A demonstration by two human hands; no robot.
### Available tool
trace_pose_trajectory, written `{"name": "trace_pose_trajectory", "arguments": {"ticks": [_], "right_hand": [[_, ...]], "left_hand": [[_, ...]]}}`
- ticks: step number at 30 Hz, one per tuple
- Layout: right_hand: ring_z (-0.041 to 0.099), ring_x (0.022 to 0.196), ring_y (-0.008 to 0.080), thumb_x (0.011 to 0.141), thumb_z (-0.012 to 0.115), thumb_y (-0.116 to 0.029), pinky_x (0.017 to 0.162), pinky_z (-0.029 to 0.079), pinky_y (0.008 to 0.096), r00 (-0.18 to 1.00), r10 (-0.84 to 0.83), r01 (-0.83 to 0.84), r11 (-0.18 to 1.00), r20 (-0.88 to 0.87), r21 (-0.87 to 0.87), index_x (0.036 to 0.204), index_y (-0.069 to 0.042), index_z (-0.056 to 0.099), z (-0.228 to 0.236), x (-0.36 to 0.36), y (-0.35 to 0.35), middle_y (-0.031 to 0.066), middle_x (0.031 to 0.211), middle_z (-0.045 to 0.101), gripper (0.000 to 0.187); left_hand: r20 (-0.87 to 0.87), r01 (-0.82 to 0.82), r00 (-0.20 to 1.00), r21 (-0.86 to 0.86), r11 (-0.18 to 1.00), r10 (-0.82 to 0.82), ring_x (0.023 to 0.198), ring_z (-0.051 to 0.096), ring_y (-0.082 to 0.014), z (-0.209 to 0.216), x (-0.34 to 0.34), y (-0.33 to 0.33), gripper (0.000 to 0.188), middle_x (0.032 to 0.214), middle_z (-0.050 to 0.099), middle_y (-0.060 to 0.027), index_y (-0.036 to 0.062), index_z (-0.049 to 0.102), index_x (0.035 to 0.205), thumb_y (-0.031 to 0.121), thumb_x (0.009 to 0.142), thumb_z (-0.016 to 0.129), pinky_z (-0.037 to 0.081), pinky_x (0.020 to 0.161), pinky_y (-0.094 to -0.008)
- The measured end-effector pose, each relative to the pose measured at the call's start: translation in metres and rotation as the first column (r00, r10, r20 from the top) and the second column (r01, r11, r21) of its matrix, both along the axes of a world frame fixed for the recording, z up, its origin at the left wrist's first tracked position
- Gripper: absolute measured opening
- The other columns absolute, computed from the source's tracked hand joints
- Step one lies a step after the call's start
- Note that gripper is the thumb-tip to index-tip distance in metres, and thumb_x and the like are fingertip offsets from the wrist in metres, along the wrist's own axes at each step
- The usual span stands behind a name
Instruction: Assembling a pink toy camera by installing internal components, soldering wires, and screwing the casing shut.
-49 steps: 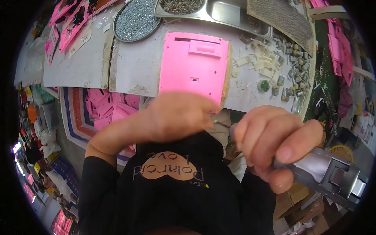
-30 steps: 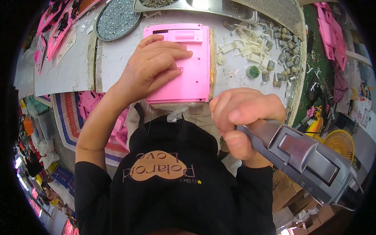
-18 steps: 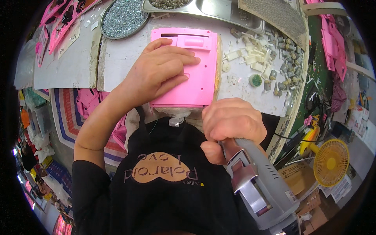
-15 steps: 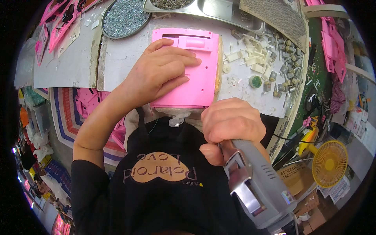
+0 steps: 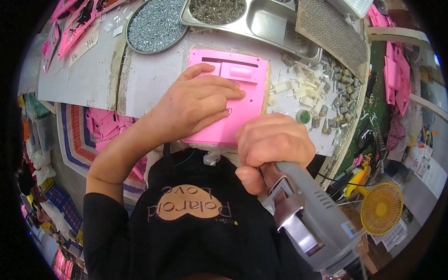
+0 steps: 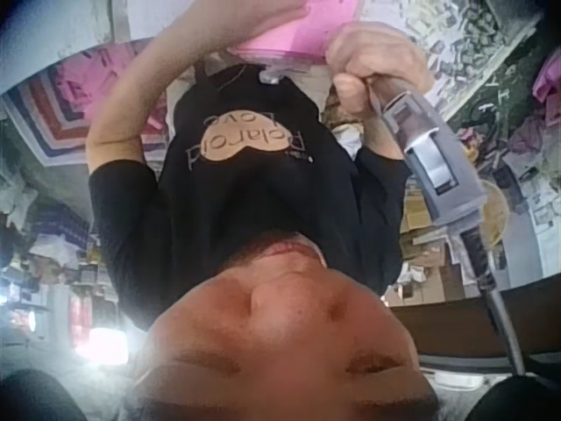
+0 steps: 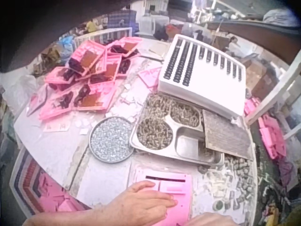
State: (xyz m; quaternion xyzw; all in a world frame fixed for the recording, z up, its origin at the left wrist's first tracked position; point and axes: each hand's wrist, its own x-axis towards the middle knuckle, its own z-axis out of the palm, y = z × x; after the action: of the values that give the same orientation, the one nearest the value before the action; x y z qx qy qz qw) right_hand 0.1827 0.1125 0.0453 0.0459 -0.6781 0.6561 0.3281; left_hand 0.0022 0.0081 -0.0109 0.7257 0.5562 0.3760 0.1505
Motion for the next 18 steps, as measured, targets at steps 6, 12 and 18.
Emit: {"name": "trace_pose_trajectory", "arguments": {"ticks": [6, 12, 18], "right_hand": [[0.055, 0.049, 0.0207, 0.089, 0.073, -0.006, 0.053, 0.049, 0.0354, 0.993, -0.106, 0.108, 0.993, 0.043, -0.048, 0.087, -0.007, 0.052, 0.010, -0.015, 0.032, 0.0051, 0.059, 0.055, 0.020], [0.055, 0.050, 0.0217, 0.088, 0.072, -0.006, 0.050, 0.047, 0.0348, 0.998, 0.029, -0.032, 0.998, 0.060, 0.054, 0.094, -0.006, 0.051, -0.002, -0.021, 0.041, 0.0063, 0.060, 0.055, 0.022], [0.049, 0.048, 0.0179, 0.090, 0.066, -0.008, 0.049, 0.041, 0.0322, 0.994, -0.004, -0.010, 0.991, -0.107, -0.132, 0.090, -0.005, 0.048, 0.019, -0.043, 0.076, 0.0048, 0.059, 0.053, 0.019]], "left_hand": [[0.022, -0.009, 1.000, -0.009, 1.000, 0.009, 0.118, 0.064, -0.0179, 0.002, -0.001, 0.002, 0.012, 0.118, 0.072, -0.0011, 0.0102, 0.064, 0.092, 0.015, 0.086, 0.073, 0.038, 0.110, -0.0479], [0.048, 0.007, 0.999, -0.032, 0.999, -0.006, 0.119, 0.064, -0.0181, 0.001, 0.000, 0.000, 0.011, 0.120, 0.071, -0.0016, 0.0108, 0.063, 0.089, 0.016, 0.087, 0.073, 0.038, 0.110, -0.0476], [0.006, 0.021, 1.000, -0.019, 1.000, -0.021, 0.119, 0.064, -0.0178, -0.001, -0.005, 0.003, 0.010, 0.121, 0.071, -0.0019, 0.0114, 0.063, 0.088, 0.016, 0.087, 0.072, 0.037, 0.110, -0.0471]]}}
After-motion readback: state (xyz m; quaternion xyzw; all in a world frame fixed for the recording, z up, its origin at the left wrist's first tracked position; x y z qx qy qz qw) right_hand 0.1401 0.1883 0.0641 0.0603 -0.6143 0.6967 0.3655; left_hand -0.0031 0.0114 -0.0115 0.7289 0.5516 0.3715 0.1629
